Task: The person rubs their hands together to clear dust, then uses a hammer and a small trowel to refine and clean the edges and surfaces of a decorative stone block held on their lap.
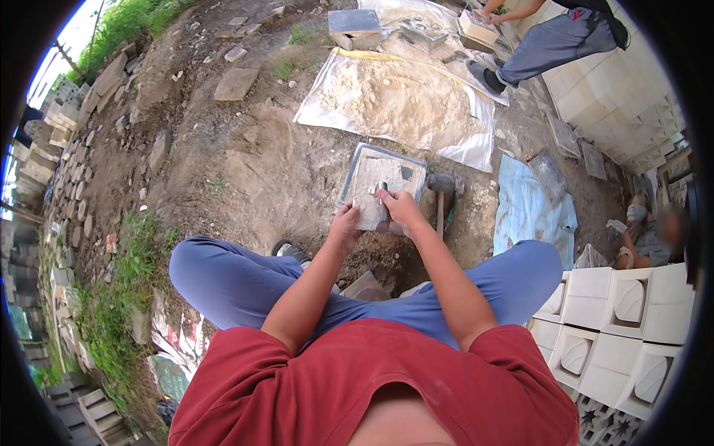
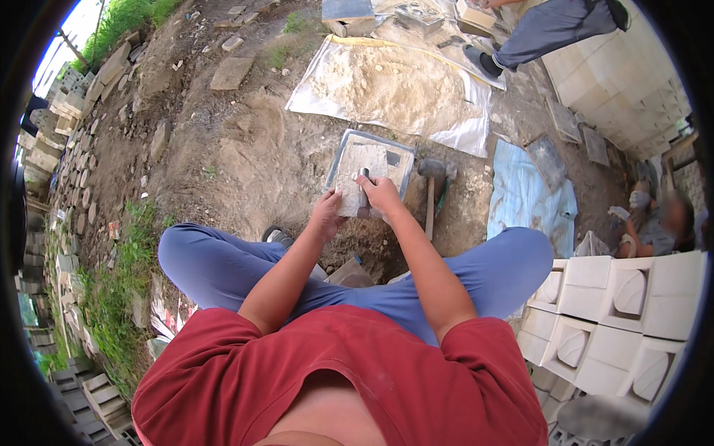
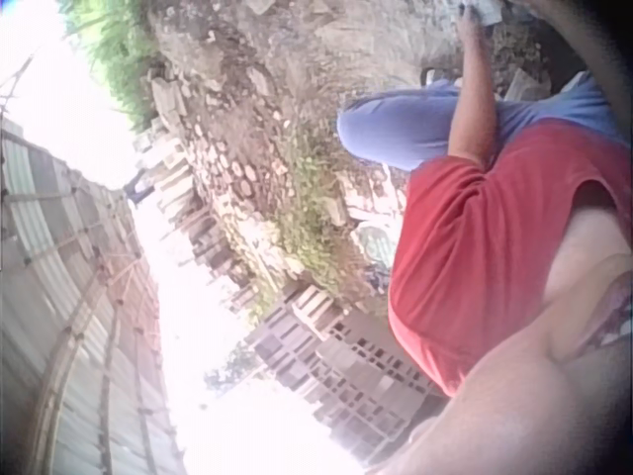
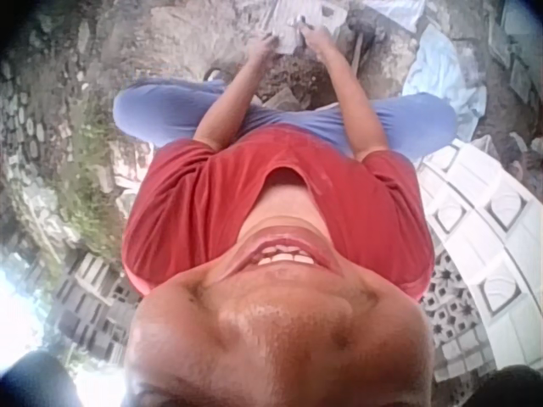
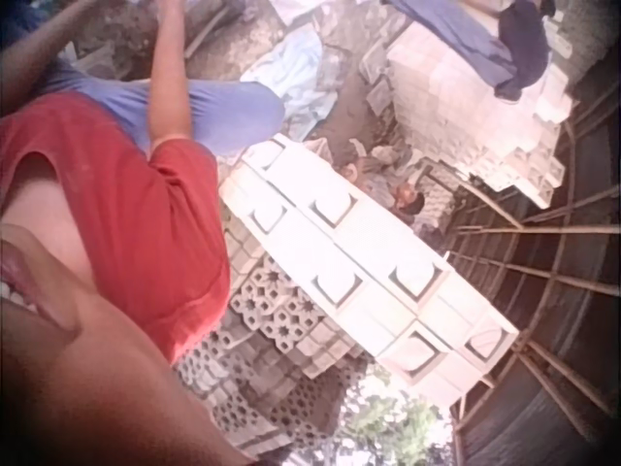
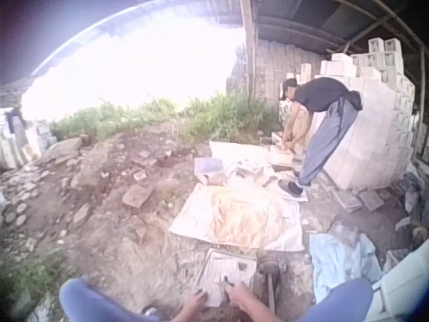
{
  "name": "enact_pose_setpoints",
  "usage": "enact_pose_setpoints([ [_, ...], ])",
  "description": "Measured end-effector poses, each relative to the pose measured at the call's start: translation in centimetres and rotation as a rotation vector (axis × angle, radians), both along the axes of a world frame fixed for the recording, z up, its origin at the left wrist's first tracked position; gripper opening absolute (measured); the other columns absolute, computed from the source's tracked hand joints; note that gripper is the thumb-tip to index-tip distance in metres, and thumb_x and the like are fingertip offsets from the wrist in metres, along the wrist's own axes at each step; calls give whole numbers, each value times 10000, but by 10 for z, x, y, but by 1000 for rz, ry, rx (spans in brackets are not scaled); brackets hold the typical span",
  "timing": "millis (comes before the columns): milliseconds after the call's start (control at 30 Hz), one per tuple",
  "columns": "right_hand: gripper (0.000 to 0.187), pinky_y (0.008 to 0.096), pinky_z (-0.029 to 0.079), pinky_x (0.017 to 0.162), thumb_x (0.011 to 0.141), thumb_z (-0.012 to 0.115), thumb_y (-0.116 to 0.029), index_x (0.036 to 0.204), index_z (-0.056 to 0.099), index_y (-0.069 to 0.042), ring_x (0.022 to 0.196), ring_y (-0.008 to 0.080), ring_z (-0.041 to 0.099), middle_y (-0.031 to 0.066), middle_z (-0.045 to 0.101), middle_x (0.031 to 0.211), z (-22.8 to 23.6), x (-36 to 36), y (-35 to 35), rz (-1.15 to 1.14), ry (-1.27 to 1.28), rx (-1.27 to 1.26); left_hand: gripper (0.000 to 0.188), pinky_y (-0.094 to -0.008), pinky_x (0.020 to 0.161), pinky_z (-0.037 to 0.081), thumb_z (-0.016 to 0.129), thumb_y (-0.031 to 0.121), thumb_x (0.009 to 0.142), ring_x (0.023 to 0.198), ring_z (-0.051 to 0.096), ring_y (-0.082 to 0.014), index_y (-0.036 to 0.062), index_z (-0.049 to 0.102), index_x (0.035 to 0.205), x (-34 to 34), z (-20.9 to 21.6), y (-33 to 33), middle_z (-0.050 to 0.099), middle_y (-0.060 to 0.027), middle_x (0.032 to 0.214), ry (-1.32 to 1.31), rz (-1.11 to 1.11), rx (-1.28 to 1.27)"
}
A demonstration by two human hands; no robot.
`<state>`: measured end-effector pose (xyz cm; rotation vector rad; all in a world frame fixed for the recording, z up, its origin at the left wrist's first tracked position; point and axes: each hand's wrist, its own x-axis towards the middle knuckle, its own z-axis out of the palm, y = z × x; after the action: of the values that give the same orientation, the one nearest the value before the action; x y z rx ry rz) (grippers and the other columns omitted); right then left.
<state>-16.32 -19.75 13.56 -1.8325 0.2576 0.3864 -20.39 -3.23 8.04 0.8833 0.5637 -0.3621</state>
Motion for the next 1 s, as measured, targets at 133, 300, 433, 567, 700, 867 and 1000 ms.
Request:
enact_pose_setpoints([
  [133,481,353,503,630,972,689,-434,877,734,35,645,184,636,86,713,755,26,13,3,156,73,-58,228,-330,713,565,583,263,1052,868,679,-131,135,629,1235,7,-25,23,692,9,1040,-128,94,-17],
  [300,513,446,549,785,960,677,-468,1019,691,41,766,291,723,138,743,893,11,49,-31,-241,-563,-537,249,-291,716,567,600,277,1058,819,675,-102,76,672,1184,20,-35,50,717,-3,1011,-264,86,29],
  [433,546,414,570,817,983,659,-472,1188,640,33,816,241,711,126,720,1084,-19,60,-59,-122,-246,-236,274,-281,716,556,602,281,1057,815,669,-98,54,670,1196,22,-16,43,713,4,1001,-225,-20,45],
  [567,457,414,612,729,992,664,-407,1215,604,-12,848,245,723,150,709,1089,-22,53,-52,-171,92,22,288,-269,710,539,609,288,1053,801,660,-91,49,671,1202,22,-18,54,702,14,972,-216,-66,84],
  [700,348,390,623,633,1011,649,-322,1208,575,-46,824,226,732,117,712,1041,-24,48,-60,-178,274,437,300,-258,711,534,619,302,1048,782,651,-88,49,670,1201,25,-14,54,691,24,954,-190,-121,85],
  [867,191,399,629,637,1047,571,-218,1178,591,-81,784,216,730,72,712,1002,-37,49,-58,-266,174,362,291,-272,705,517,601,299,1055,810,646,-89,44,680,1172,34,-2,45,679,31,935,-217,-204,256],
  [1000,177,381,624,619,1055,563,-228,1162,604,-94,762,188,719,43,705,970,-24,48,-35,-340,85,391,332,-383,777,509,652,329,1005,854,657,-216,20,702,1114,42,9,57,698,-82,949,-493,-135,836],
])
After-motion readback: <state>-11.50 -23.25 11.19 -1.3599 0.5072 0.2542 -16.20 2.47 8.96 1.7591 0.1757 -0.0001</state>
